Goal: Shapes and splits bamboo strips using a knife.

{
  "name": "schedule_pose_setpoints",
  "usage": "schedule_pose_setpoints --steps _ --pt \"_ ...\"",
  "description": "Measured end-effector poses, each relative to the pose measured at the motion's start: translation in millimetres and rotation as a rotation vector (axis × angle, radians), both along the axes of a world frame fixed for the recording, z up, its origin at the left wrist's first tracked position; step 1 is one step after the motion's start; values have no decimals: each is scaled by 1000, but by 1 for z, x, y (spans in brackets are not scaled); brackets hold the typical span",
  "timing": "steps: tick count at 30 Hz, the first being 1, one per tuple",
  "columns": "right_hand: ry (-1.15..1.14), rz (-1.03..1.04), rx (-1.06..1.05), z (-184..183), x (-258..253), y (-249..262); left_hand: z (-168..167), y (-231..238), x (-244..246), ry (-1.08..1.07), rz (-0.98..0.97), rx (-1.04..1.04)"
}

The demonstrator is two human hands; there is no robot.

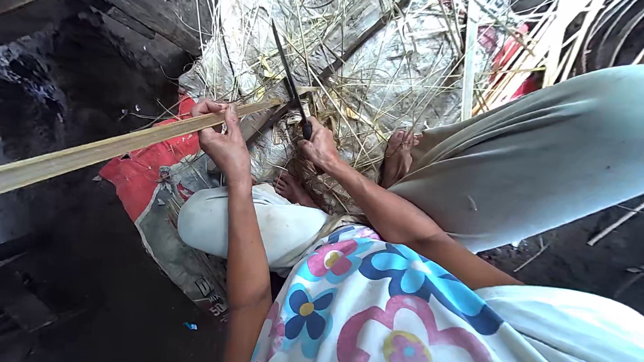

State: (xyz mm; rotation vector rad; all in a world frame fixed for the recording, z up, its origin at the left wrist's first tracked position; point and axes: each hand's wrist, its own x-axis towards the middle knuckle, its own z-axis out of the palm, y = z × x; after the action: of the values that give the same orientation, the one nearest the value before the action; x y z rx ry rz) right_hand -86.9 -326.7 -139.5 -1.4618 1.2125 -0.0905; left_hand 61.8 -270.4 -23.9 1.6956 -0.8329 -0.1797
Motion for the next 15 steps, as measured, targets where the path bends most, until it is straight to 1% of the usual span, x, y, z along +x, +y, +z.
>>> schedule_pose_setpoints --steps 2,6,8,11,13,15 --pt "21 85 -108 8 0 -4 1 2 2 20 -39 1" --pt "14 220 -280 29 5 -7 0 8 6 0 -195 -45" --pt "23 243 -258 28 4 -7 0 11 4 28 -238 -53" --pt "82 237 -123 17 0 -11 0 16 3 53 -278 -64" --pt "103 236 -112 20 -1 -13 1 16 2 50 -295 -63" --pt "87 250 -159 30 -1 -12 2 15 3 32 -294 -48"
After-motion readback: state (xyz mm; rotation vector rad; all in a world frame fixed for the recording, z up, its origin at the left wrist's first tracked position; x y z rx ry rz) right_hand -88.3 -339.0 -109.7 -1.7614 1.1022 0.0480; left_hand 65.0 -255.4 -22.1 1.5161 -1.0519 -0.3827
